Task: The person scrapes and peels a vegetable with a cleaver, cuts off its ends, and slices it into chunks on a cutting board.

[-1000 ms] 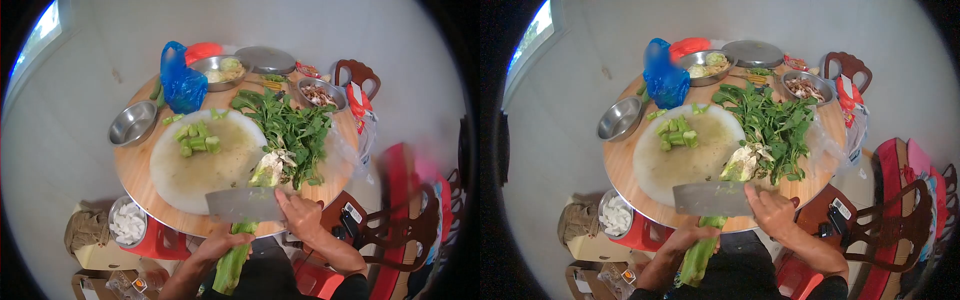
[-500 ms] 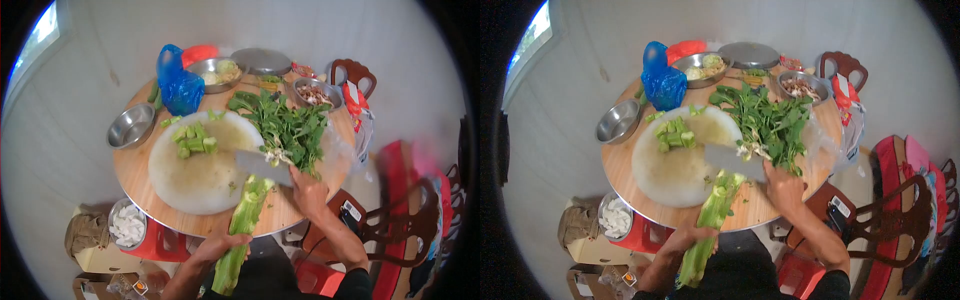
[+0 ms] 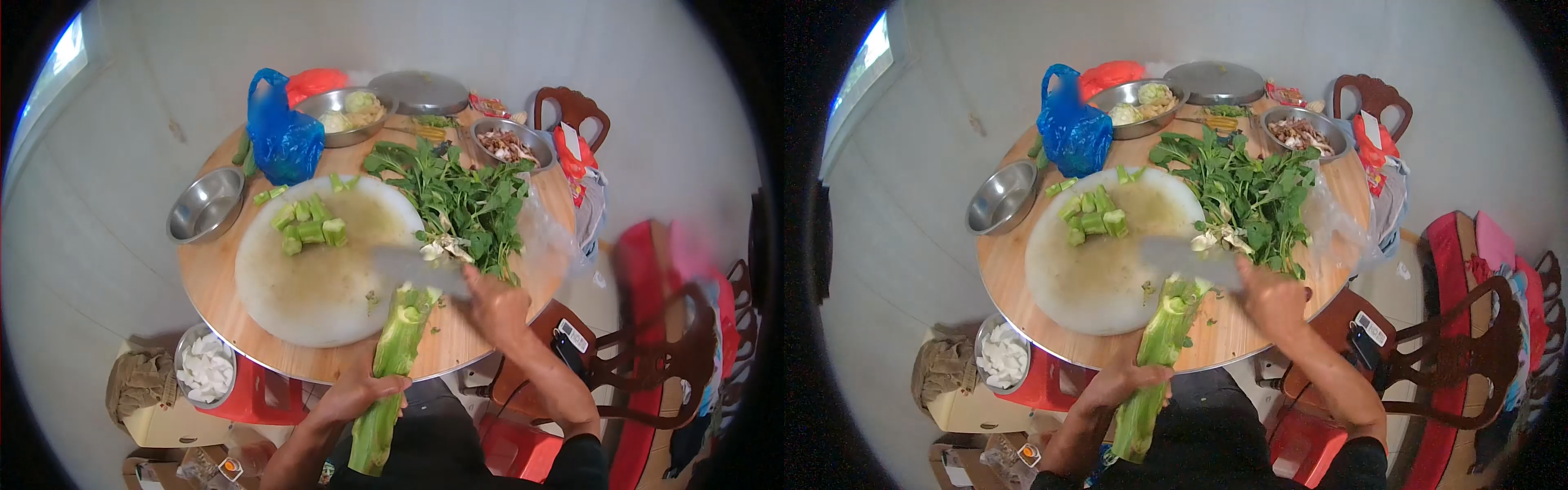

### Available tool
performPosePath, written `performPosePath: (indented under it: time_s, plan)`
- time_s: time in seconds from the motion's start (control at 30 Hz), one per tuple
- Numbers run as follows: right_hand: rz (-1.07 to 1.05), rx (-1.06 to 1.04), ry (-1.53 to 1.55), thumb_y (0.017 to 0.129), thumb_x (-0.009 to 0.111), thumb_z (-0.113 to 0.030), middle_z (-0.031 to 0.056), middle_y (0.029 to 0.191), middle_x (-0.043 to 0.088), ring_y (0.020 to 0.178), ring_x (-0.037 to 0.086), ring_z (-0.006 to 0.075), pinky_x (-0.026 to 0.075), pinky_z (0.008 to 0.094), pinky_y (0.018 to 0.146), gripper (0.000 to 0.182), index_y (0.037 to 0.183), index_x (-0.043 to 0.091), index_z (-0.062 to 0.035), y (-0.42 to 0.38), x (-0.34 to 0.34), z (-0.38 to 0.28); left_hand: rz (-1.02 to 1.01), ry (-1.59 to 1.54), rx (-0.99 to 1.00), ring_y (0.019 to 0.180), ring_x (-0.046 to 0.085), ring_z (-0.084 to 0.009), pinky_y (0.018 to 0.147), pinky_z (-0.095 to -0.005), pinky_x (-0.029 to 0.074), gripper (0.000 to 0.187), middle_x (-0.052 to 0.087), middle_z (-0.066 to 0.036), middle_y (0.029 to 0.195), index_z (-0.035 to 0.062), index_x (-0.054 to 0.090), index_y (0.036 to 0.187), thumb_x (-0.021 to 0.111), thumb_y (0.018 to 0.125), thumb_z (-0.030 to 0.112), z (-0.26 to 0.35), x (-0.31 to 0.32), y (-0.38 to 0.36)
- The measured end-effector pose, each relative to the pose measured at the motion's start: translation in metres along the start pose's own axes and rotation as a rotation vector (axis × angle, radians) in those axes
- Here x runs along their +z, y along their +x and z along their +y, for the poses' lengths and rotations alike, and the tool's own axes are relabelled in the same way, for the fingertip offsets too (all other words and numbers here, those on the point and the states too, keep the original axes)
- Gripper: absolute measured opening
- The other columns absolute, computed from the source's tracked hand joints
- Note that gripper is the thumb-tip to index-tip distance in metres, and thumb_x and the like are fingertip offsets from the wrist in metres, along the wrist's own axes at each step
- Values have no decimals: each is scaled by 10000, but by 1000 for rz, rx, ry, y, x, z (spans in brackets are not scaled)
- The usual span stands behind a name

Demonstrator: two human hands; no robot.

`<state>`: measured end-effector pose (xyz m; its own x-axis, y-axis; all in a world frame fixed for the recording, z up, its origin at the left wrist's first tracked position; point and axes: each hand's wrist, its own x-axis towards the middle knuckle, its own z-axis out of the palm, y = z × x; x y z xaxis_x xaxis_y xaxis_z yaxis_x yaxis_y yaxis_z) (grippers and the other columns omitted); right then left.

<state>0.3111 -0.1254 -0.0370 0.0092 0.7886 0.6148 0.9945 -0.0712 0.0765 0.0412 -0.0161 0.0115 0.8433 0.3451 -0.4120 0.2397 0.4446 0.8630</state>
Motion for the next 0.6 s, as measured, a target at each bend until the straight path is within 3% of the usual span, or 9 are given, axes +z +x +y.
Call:
performPosePath:
  time_s: [0.07,0.13,0.2,0.27,0.33,0.37,0.47,0.6]
  plan:
    - [32,200,-38,757,756,-88,52,692,576,511,581,227,480,389,477,549,1302,690,-75,6,5,9,-23,4,50,675,694,-222,574,-367,602,701,609,-141,980,-26,376,1453,763,878,81,4,-2,-1]
    - [50,220,19,767,747,-81,66,706,609,513,605,238,489,392,478,516,1282,712,-80,1,-10,-12,-58,-8,55,676,693,-222,575,-366,603,729,608,-140,982,-22,362,1470,771,876,84,1,1,-3]
    - [130,-3,98,788,740,-80,78,715,636,543,641,250,493,387,480,455,1244,734,-74,10,-19,-28,33,6,25,683,694,-220,584,-370,605,735,605,-132,978,-12,359,1477,765,870,75,5,4,1]
    - [74,2,55,811,724,-63,113,727,672,588,676,265,495,388,481,432,1244,734,-64,14,-15,-15,-2,26,33,679,692,-219,588,-370,606,729,606,-131,979,-12,359,1476,758,870,67,4,2,1]
    - [-49,408,-49,842,700,-44,154,737,684,642,696,303,512,416,525,420,1260,724,-61,14,11,29,-25,42,56,674,691,-218,591,-371,607,723,607,-130,980,-11,359,1474,751,870,60,3,1,-5]
    - [-84,500,17,861,681,-23,195,770,699,712,710,347,539,444,597,403,1260,726,-68,14,10,40,-30,66,83,682,689,-218,599,-372,609,716,606,-126,981,-13,368,1471,748,868,60,6,1,-11]
    - [26,581,233,854,682,-13,206,827,720,740,710,374,558,458,662,404,1249,737,-78,11,-3,19,-43,-38,64,719,679,-210,625,-351,597,733,601,-118,996,-3,387,1486,739,848,84,7,0,-10]
    - [164,469,241,776,720,9,204,937,749,742,720,346,564,420,646,491,1256,741,-91,11,-18,-4,-54,-273,49,756,644,-199,649,-305,567,720,581,-118,1026,11,394,1496,674,851,170,3,-3,-2]
